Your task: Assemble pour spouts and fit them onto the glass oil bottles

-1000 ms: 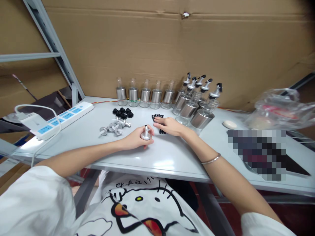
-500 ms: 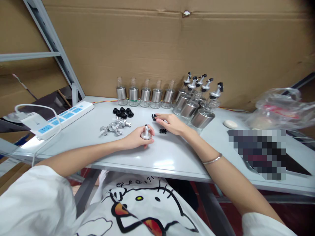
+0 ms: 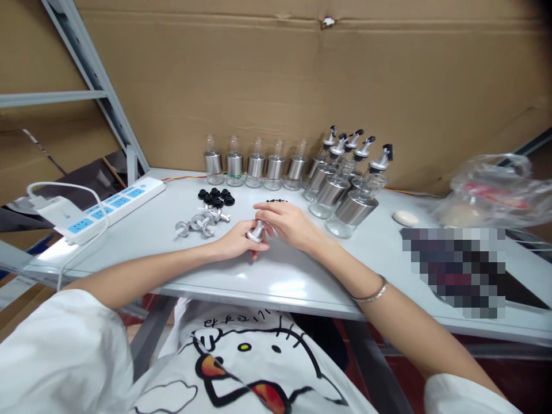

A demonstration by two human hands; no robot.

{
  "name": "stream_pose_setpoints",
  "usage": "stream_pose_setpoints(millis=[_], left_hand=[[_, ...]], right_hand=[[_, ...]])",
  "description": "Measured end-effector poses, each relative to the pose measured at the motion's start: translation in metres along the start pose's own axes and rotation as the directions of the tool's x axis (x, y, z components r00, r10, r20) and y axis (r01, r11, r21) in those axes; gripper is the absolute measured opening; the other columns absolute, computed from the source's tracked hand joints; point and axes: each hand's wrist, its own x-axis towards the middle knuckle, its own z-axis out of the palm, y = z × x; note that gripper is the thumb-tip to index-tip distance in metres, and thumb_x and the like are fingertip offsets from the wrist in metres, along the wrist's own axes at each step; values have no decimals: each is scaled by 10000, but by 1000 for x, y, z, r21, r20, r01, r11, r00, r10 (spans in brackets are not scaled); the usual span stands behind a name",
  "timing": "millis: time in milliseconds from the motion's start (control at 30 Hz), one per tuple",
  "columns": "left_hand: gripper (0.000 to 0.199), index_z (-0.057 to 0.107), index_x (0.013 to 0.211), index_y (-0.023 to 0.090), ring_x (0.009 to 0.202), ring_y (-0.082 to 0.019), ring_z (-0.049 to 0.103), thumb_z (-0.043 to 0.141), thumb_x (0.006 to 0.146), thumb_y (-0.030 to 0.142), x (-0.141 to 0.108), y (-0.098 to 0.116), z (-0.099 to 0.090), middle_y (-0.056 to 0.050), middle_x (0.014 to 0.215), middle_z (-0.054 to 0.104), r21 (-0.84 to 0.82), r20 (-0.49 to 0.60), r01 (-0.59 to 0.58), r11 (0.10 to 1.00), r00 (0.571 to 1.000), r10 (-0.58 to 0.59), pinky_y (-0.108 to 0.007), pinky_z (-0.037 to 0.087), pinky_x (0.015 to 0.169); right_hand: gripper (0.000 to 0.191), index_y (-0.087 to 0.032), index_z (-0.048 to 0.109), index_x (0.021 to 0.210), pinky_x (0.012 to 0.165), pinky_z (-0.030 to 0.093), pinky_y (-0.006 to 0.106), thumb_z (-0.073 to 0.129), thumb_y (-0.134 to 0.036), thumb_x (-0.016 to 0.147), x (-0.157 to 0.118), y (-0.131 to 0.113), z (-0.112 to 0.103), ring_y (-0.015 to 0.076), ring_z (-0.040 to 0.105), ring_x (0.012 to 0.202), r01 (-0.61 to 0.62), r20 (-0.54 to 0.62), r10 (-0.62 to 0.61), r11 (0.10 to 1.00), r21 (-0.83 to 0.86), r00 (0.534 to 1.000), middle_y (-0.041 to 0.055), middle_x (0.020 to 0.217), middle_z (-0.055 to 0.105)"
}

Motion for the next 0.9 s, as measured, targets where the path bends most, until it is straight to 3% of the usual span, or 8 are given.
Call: stream_pose_setpoints(millis=[200,400,533,900], left_hand=[[208,556,808,135,454,-83,505,684,659,205,-1,3,1,77,488,525,41,1,9,999,1000,-9,-228,416,543],[177,546,682,133,495,-88,512,701,634,202,0,2,1,59,501,543,80,12,35,996,999,-36,-227,396,561],[150,609,701,122,487,-78,484,710,615,193,-1,2,1,62,518,539,110,32,45,993,998,-49,-226,382,547],[176,629,735,117,517,-83,499,706,623,228,0,0,1,43,588,567,117,87,14,993,996,-24,-238,412,573]], right_hand=[[285,-176,598,942,681,387,266,317,-126,947,1,-2,0,142,541,715,7,2,-7,999,-35,1000,86,963,639],[252,-157,587,926,681,414,262,339,-123,905,-1,-4,2,160,556,763,-27,-54,39,980,197,998,95,958,608],[240,-169,576,891,705,419,267,340,-122,892,-1,-5,3,162,557,789,-51,-46,67,955,292,997,87,963,592],[220,-182,500,764,620,354,263,304,-158,862,3,-14,-9,147,455,643,-76,42,67,954,291,997,31,764,484]])
